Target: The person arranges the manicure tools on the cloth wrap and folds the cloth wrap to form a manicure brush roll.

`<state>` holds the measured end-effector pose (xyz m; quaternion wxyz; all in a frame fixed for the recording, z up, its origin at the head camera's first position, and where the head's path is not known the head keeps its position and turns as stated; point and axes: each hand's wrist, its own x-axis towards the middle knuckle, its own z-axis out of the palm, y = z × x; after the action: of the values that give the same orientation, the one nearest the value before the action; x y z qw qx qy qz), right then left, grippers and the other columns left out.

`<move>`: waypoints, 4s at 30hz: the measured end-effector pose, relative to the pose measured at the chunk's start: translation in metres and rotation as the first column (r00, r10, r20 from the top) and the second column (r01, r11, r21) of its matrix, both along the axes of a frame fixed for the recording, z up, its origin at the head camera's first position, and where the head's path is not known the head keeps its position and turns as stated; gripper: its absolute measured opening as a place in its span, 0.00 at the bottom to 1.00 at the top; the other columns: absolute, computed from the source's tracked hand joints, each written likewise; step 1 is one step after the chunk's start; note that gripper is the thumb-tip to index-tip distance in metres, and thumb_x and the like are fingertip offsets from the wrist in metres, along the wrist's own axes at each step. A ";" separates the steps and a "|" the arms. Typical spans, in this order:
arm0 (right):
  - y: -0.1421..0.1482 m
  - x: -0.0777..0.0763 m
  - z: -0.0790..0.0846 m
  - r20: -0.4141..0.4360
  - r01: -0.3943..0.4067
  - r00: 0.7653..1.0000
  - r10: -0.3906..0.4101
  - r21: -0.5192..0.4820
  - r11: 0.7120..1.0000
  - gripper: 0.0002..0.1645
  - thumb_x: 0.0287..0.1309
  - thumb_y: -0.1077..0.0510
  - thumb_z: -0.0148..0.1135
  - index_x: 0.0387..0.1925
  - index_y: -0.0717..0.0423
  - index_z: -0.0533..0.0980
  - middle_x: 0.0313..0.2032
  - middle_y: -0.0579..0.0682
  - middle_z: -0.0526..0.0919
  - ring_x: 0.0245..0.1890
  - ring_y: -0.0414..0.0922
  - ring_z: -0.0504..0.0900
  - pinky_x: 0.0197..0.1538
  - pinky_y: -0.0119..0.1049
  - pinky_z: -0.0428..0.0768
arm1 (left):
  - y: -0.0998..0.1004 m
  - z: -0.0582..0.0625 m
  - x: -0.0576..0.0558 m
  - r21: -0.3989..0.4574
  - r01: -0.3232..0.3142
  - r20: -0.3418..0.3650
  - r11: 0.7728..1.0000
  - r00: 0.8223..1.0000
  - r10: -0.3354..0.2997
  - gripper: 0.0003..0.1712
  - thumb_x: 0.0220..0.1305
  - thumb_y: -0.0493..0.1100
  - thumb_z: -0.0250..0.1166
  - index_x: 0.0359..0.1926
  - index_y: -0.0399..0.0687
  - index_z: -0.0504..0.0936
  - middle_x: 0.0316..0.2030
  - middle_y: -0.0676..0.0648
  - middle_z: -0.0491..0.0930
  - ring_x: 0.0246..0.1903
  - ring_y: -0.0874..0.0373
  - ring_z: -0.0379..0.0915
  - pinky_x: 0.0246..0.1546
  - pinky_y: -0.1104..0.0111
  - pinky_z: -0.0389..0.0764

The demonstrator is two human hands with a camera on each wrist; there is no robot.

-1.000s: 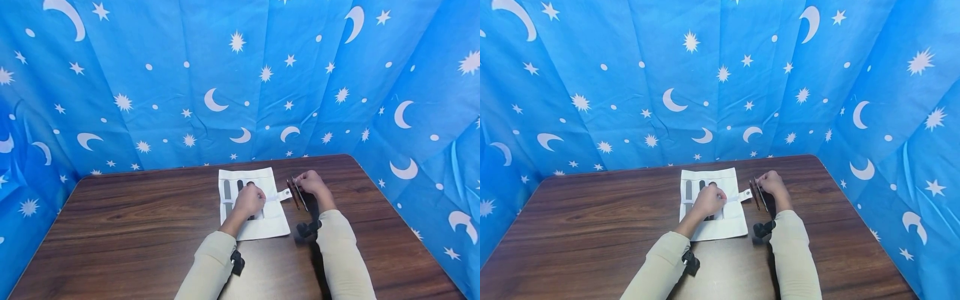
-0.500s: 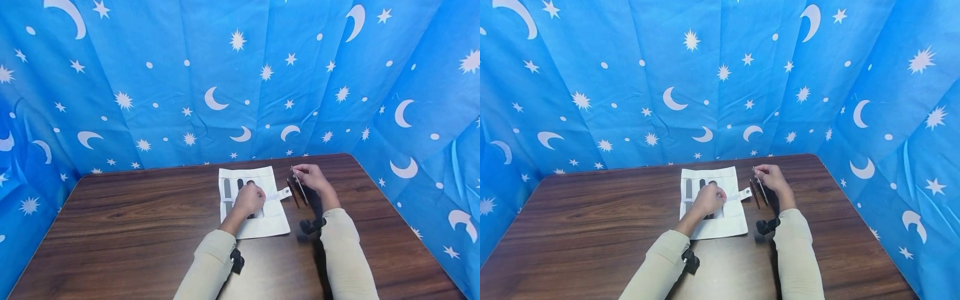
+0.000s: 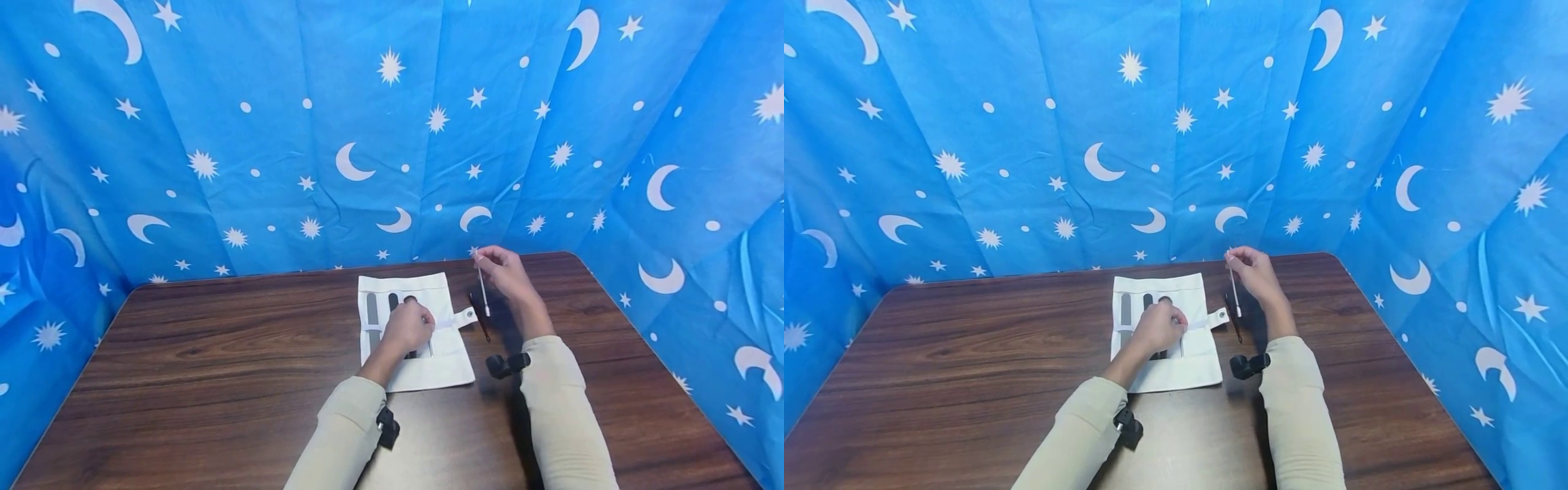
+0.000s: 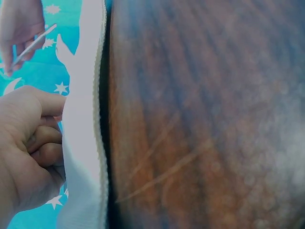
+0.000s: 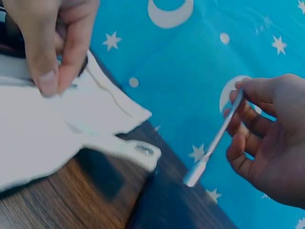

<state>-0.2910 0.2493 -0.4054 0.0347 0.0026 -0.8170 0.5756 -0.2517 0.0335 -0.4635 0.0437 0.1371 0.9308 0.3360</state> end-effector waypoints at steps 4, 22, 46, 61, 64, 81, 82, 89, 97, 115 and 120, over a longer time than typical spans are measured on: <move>-0.014 -0.001 0.005 -0.088 0.046 0.995 -0.050 -0.050 0.998 0.19 0.72 0.57 0.58 0.49 0.74 0.76 0.26 0.30 0.78 0.29 0.33 0.75 0.35 0.29 0.75 | 0.000 -0.002 -0.001 -0.006 0.012 -0.032 1.000 0.999 -0.012 0.08 0.62 0.37 0.67 0.27 0.48 0.90 0.30 0.49 0.88 0.27 0.60 0.76 0.30 0.70 0.75; -0.064 -0.012 -0.026 -0.023 0.000 1.000 -0.001 -0.072 0.997 0.17 0.69 0.61 0.62 0.50 0.71 0.81 0.26 0.36 0.81 0.28 0.30 0.79 0.37 0.22 0.80 | 0.001 -0.004 -0.001 0.017 0.015 -0.037 1.000 0.999 -0.014 0.09 0.61 0.36 0.68 0.24 0.48 0.89 0.26 0.50 0.86 0.26 0.60 0.74 0.30 0.71 0.72; -0.076 -0.018 -0.036 0.160 0.115 0.983 -0.092 -0.134 0.984 0.17 0.71 0.61 0.58 0.54 0.71 0.78 0.27 0.43 0.77 0.22 0.33 0.75 0.28 0.22 0.77 | -0.002 -0.006 -0.003 0.032 0.019 -0.014 0.999 1.000 -0.019 0.07 0.63 0.38 0.68 0.29 0.47 0.90 0.34 0.46 0.84 0.28 0.59 0.73 0.30 0.71 0.70; -0.076 -0.017 -0.038 0.312 0.003 0.950 0.000 -0.010 1.000 0.14 0.70 0.65 0.53 0.53 0.69 0.75 0.32 0.50 0.75 0.22 0.36 0.76 0.27 0.25 0.78 | -0.003 -0.005 -0.002 0.013 0.027 -0.002 1.000 1.000 -0.027 0.07 0.63 0.38 0.67 0.29 0.46 0.89 0.37 0.45 0.82 0.30 0.58 0.72 0.31 0.70 0.70; -0.075 -0.016 -0.035 0.325 -0.015 0.946 0.014 0.001 1.000 0.13 0.70 0.65 0.53 0.51 0.69 0.74 0.32 0.51 0.76 0.22 0.36 0.76 0.27 0.25 0.78 | -0.003 -0.005 -0.002 0.011 0.032 -0.016 0.999 0.999 -0.032 0.07 0.63 0.37 0.67 0.29 0.46 0.89 0.37 0.44 0.81 0.29 0.58 0.73 0.32 0.70 0.71; -0.073 -0.013 -0.031 0.401 -0.178 0.912 0.089 0.192 0.965 0.10 0.68 0.64 0.53 0.42 0.68 0.77 0.24 0.47 0.77 0.22 0.36 0.77 0.28 0.25 0.80 | -0.003 -0.003 0.000 0.016 0.024 -0.026 1.000 0.999 -0.024 0.07 0.63 0.38 0.67 0.29 0.46 0.89 0.39 0.45 0.83 0.30 0.59 0.75 0.33 0.69 0.73; -0.072 -0.011 -0.031 0.411 -0.202 0.906 0.101 0.211 0.956 0.09 0.68 0.65 0.54 0.40 0.68 0.78 0.23 0.47 0.77 0.21 0.36 0.77 0.28 0.25 0.79 | -0.003 -0.004 0.000 0.014 0.022 -0.030 1.000 0.999 -0.022 0.07 0.63 0.38 0.67 0.29 0.47 0.89 0.39 0.45 0.83 0.30 0.59 0.75 0.34 0.69 0.74; -0.070 -0.007 -0.025 0.485 -0.322 0.860 0.161 0.270 0.908 0.08 0.63 0.65 0.56 0.30 0.64 0.79 0.17 0.45 0.77 0.17 0.35 0.77 0.26 0.25 0.77 | -0.003 -0.004 0.000 0.013 0.019 -0.041 1.000 0.999 -0.018 0.06 0.62 0.38 0.67 0.29 0.47 0.89 0.38 0.46 0.82 0.30 0.58 0.75 0.35 0.67 0.75; -0.069 -0.008 -0.023 0.502 -0.358 0.847 0.173 0.299 0.885 0.08 0.58 0.64 0.57 0.24 0.60 0.78 0.17 0.45 0.78 0.18 0.36 0.78 0.26 0.28 0.79 | -0.002 -0.003 0.001 0.032 0.003 -0.019 0.999 1.000 -0.002 0.06 0.62 0.38 0.67 0.30 0.47 0.89 0.39 0.45 0.81 0.31 0.56 0.75 0.34 0.67 0.75; -0.025 -0.001 -0.016 0.287 -0.218 0.945 0.155 0.201 0.955 0.19 0.70 0.62 0.55 0.52 0.75 0.78 0.29 0.52 0.85 0.25 0.36 0.80 0.34 0.30 0.83 | -0.001 -0.005 0.001 0.012 -0.009 0.004 1.000 1.000 0.009 0.06 0.62 0.38 0.68 0.29 0.48 0.89 0.37 0.47 0.82 0.30 0.57 0.75 0.33 0.68 0.74; 0.003 0.005 -0.019 0.174 -0.104 0.983 0.066 0.223 0.969 0.19 0.72 0.61 0.55 0.53 0.75 0.77 0.34 0.59 0.87 0.26 0.36 0.81 0.35 0.31 0.81 | -0.001 -0.005 0.002 0.026 -0.005 -0.008 1.000 1.000 0.005 0.06 0.62 0.38 0.68 0.29 0.47 0.90 0.37 0.46 0.84 0.30 0.57 0.76 0.34 0.67 0.76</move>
<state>-0.2861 0.2521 -0.4243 -0.0585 -0.0061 -0.8777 0.4756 -0.2497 0.0330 -0.4684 0.0371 0.1368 0.9270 0.3473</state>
